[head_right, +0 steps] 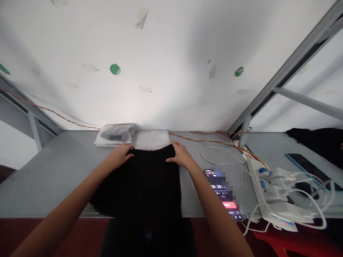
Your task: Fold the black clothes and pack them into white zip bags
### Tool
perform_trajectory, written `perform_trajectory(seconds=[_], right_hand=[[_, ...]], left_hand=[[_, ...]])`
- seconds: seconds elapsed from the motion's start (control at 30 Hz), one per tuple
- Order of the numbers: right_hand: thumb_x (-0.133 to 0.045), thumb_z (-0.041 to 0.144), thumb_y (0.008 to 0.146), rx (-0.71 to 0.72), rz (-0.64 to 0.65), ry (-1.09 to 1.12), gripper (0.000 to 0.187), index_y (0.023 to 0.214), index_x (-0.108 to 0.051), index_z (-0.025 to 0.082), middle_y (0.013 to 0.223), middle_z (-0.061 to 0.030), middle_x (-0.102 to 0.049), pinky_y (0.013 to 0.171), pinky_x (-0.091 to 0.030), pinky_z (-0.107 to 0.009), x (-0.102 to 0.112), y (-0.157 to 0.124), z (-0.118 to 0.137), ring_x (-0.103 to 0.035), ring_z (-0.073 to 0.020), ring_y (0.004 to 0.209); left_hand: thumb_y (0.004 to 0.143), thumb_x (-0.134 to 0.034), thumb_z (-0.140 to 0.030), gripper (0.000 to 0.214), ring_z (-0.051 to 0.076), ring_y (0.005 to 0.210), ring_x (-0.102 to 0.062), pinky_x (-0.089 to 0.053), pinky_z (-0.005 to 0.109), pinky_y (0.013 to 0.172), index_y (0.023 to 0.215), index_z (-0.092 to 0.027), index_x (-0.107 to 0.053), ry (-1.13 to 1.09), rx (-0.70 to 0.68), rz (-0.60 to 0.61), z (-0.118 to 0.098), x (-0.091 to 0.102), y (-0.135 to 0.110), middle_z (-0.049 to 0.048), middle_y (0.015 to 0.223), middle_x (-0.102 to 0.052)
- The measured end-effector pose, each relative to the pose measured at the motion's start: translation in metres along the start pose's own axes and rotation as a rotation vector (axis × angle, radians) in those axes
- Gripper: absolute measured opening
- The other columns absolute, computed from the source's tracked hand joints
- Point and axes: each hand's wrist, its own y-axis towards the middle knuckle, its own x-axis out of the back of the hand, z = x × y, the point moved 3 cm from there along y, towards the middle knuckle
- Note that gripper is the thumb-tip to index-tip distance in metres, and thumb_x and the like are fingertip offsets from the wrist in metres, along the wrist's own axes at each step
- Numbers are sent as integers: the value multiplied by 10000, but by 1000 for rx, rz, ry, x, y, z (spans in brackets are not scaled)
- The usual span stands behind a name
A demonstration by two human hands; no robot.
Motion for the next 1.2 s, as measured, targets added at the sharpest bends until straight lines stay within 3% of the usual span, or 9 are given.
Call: perform_trajectory(seconds=[0.1, 0.2, 0.3, 0.4, 0.6, 0.77, 0.97, 1.1, 1.2], right_hand=[[-953, 216, 523, 41, 48, 53, 1037, 1474, -541, 208, 1129, -77, -733, 877, -526, -388, 10, 17, 6, -662, -278, 1000], [-886, 273, 661, 45, 35, 81, 610, 1239, -722, 170, 918, -42, -732, 790, -527, -362, 17, 17, 15, -671, -249, 853], [-805, 279, 767, 80, -52, 92, 255, 1000, -775, 183, 966, -62, -707, 855, -521, -389, 21, -7, 25, -660, -265, 934], [-749, 217, 827, 271, -178, 9, 131, 957, -756, 215, 1107, -95, -668, 958, -502, -428, 20, -59, 35, -633, -265, 1049], [-663, 266, 947, 449, -114, -351, 383, 1326, -673, 320, 1450, -121, -617, 1003, -491, -536, -10, -174, 46, -600, -337, 1280], [-704, 338, 933, 635, 93, -258, 637, 1528, -478, 321, 1509, -73, -588, 1108, -486, -517, -27, -208, 50, -561, -291, 1388], [-640, 247, 969, 581, 152, -214, 434, 1384, -627, 371, 1422, -44, -663, 988, -577, -480, -18, -204, 17, -652, -275, 1290], [-539, 277, 1017, 466, 133, -74, 306, 1272, -700, 329, 1310, -52, -737, 958, -587, -447, -3, -203, 21, -698, -267, 1215], [-444, 364, 1054, 246, 83, 57, 289, 1099, -716, 276, 1019, -49, -800, 795, -604, -371, 2, -188, 31, -763, -239, 926]], left_hand=[[862, -686, -202, 131, 282, 986, -671, -518, 417, 909, 990, -175, -693, -4, 1, -3, -2, 19, -4, 105, 1001, -702], [885, -655, -239, 88, 250, 946, -687, -525, 379, 866, 964, -199, -657, -38, -13, -8, -8, 33, -12, 77, 1002, -722], [925, -584, -240, 75, 245, 1021, -703, -530, 359, 861, 993, -223, -612, -76, -50, 11, -15, 39, -27, 67, 1078, -748], [909, -584, -190, 103, 269, 1188, -669, -510, 401, 970, 996, -229, -622, -71, -99, 35, -19, 36, -53, 80, 1185, -743], [985, -615, -396, 412, 284, 1462, -469, -421, 472, 1177, 1375, -268, -599, 47, -284, -31, -9, 22, -146, 97, 1581, -495], [998, -600, -407, 646, 263, 1421, -522, -435, 456, 1180, 1591, -349, -350, 85, -328, 28, 0, 9, -207, 66, 1585, -484], [1055, -474, -272, 590, 218, 1406, -541, -440, 426, 1176, 1612, -343, -292, 66, -318, -2, -7, 2, -223, 56, 1556, -524], [1050, -470, -256, 432, 204, 1258, -660, -525, 377, 1059, 1466, -346, -545, -85, -252, -40, -13, 8, -220, 34, 1385, -685], [1055, -444, -332, 307, 204, 971, -744, -560, 337, 865, 1178, -294, -722, -176, -100, -88, -15, 12, -205, 35, 1105, -787]])
